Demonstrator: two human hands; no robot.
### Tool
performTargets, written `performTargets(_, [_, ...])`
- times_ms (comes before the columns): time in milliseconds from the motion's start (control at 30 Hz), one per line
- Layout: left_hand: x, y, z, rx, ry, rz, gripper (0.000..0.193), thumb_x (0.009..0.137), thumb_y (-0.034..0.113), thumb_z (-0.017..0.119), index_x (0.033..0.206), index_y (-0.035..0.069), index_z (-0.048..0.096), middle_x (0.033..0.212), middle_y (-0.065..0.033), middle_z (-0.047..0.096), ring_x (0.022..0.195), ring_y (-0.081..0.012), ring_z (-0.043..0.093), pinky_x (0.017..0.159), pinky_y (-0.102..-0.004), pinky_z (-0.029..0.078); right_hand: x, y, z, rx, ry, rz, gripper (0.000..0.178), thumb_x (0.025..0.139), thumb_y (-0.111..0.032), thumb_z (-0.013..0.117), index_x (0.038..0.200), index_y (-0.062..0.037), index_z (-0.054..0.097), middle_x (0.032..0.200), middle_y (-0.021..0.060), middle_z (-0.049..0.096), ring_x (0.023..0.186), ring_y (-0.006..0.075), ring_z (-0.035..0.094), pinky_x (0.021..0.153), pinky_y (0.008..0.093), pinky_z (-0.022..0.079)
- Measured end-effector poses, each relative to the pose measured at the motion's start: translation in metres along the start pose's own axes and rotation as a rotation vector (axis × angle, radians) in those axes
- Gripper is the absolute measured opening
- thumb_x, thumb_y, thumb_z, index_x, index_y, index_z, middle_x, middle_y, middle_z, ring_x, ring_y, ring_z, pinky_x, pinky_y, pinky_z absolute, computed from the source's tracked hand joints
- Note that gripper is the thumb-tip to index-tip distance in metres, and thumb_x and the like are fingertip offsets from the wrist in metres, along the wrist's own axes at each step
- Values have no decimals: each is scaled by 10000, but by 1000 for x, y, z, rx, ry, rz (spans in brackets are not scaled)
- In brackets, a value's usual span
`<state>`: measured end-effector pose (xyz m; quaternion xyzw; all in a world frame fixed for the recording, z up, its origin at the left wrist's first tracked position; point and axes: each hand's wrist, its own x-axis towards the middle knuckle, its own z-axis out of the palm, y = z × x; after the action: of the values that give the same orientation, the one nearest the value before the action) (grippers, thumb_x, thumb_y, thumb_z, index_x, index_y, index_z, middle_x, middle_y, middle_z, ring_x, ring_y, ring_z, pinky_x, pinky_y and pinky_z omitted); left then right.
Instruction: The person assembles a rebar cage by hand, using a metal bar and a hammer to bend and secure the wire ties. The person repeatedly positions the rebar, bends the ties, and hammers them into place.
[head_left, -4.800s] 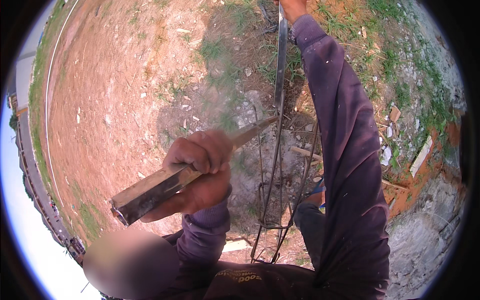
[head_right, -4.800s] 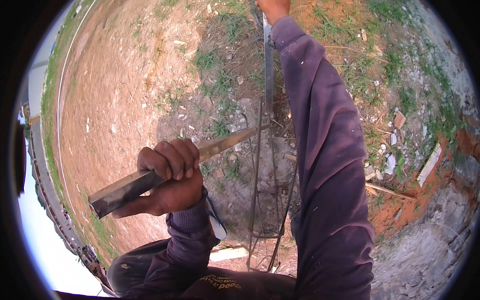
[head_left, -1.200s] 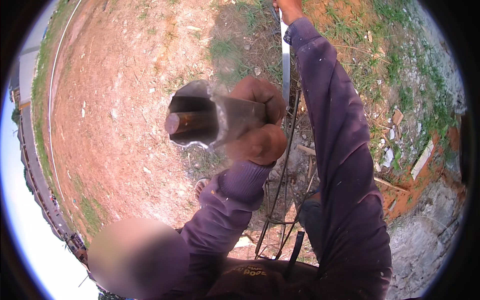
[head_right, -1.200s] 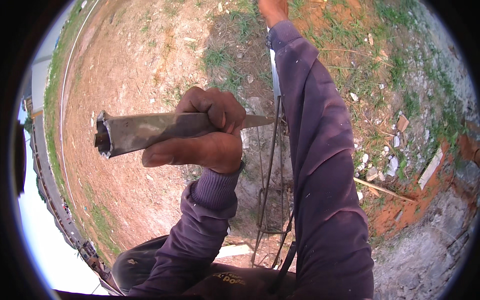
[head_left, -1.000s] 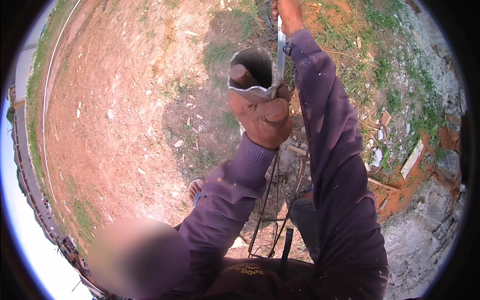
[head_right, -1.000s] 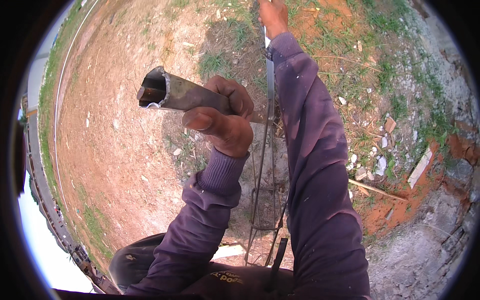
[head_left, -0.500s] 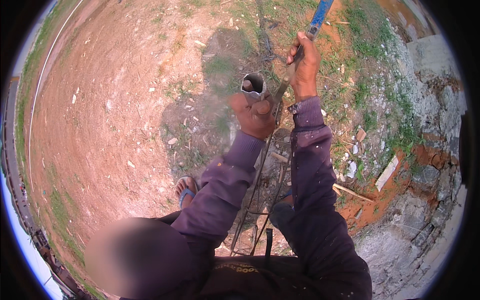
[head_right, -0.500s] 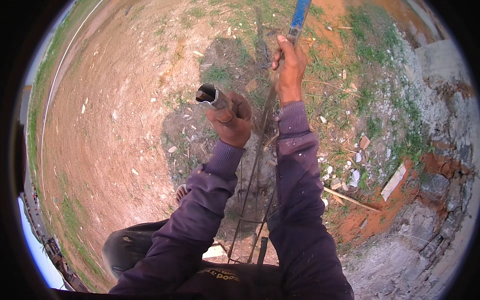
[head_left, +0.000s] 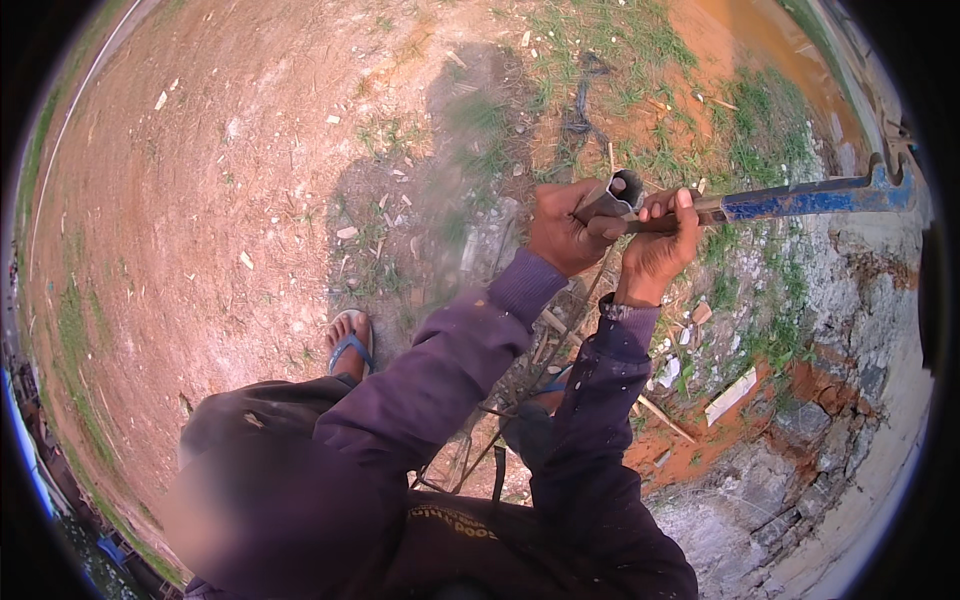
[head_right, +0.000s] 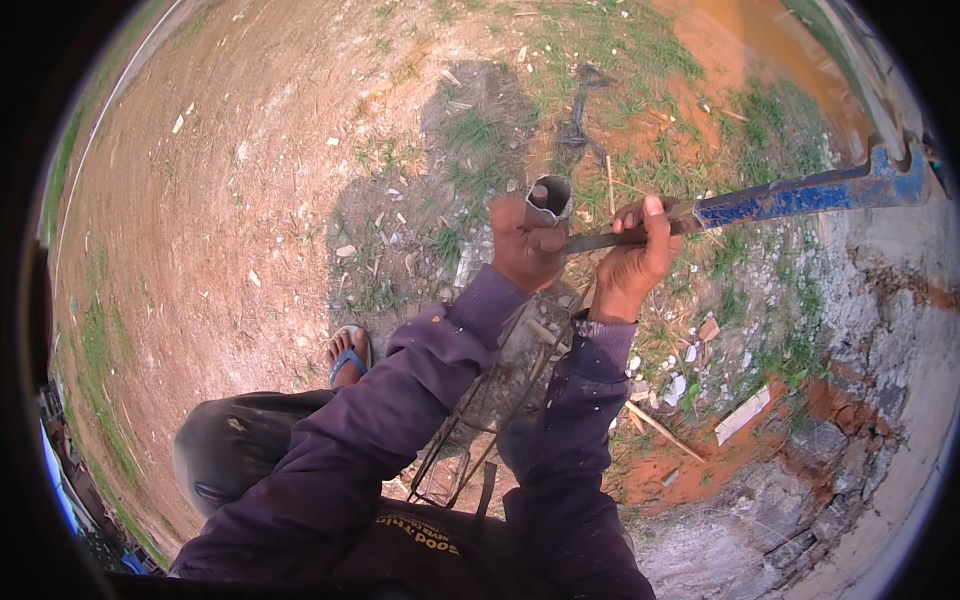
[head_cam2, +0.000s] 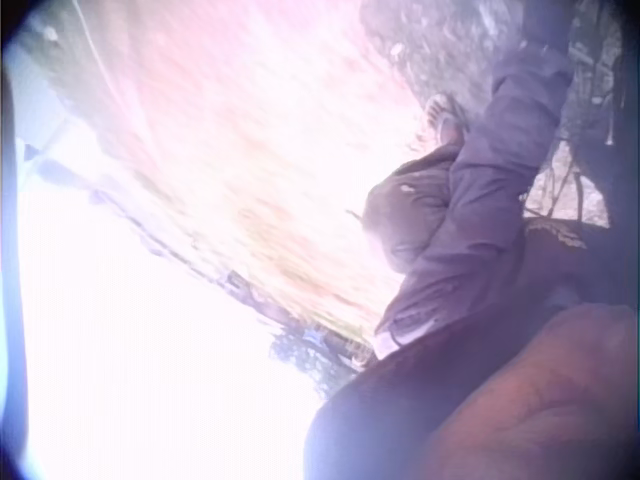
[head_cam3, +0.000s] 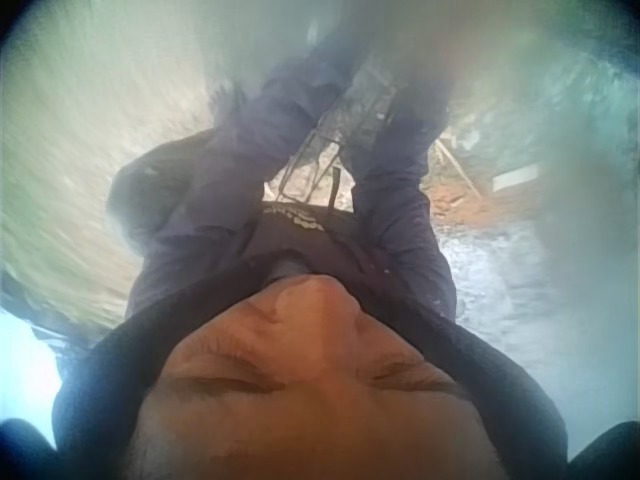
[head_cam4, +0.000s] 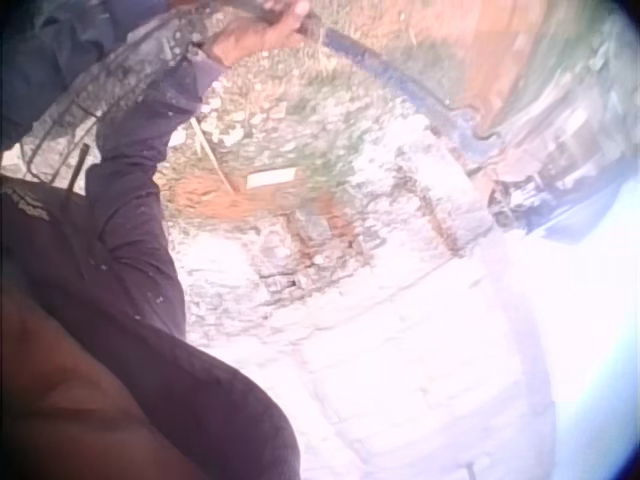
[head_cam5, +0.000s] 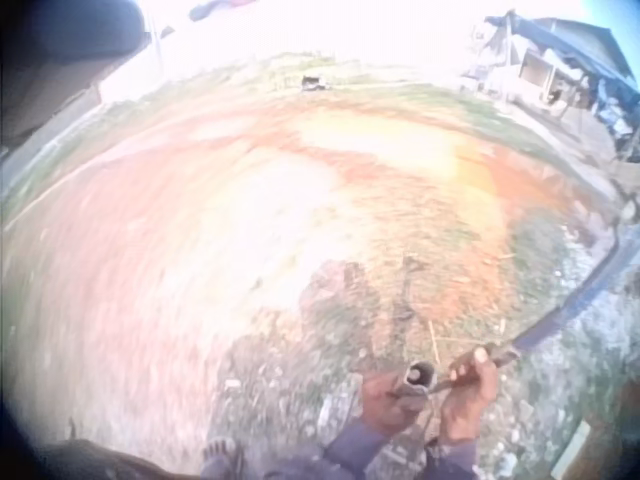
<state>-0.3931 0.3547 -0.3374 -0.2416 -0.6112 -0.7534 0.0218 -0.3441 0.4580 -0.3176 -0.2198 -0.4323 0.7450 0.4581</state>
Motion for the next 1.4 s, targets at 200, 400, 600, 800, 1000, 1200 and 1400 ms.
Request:
performTargets(200, [3,5,-3,-84,-84,-21,519,747,518,764,702,21,622,567,-83,581,514,-190,617,495,-316,463,-30,-14,-7,-48,20,-2,157,829,-123,655,824,-69,508,662,20,449,610,127,434,584,287,377])
performTargets(400, [1,7,-3,-169,-93,-83,516,740,511,746,664,24,592,537,-89,551,472,-188,555,461,-329,414,-59,-22,-15,-73,-9,-44,208,826,-124,640,738,-86,456,646,25,420,622,143,424,625,297,369])
performTargets(600, [2,7,0,-119,-100,-101,552,716,544,777,654,31,581,510,-108,517,441,-253,537,446,-359,402,-82,-29,-18,-98,-24,-64,217,826,-144,610,700,-96,440,633,23,398,643,156,416,662,320,361])
performTargets(800, [3,7,-6,-88,-91,-80,527,731,502,787,645,31,566,499,-109,496,431,-255,521,444,-357,396,-105,-29,-18,-163,-33,-95,227,820,-144,603,676,-112,430,612,12,382,637,151,413,771,359,376])
performTargets(1000, [4,6,-5,-75,-57,-32,479,754,475,752,672,31,591,506,-94,496,437,-233,491,450,-351,389,-118,-31,-21,-201,-3,-104,227,804,-142,604,658,-118,432,591,8,369,623,153,411,823,374,383])
performTargets(1200, [4,3,-3,-36,-96,-38,596,764,593,718,638,30,569,488,-116,483,438,-296,520,454,-376,412,-125,-33,-26,-224,25,-108,235,793,-151,603,641,-121,426,583,9,366,617,155,413,819,375,390])
performTargets(1400, [5,7,-5,-111,-76,-43,606,778,611,697,650,29,586,496,-119,495,453,-279,550,469,-361,433,-128,-34,-26,-260,21,-121,242,795,-154,600,635,-125,421,575,11,370,601,150,412,815,368,402])
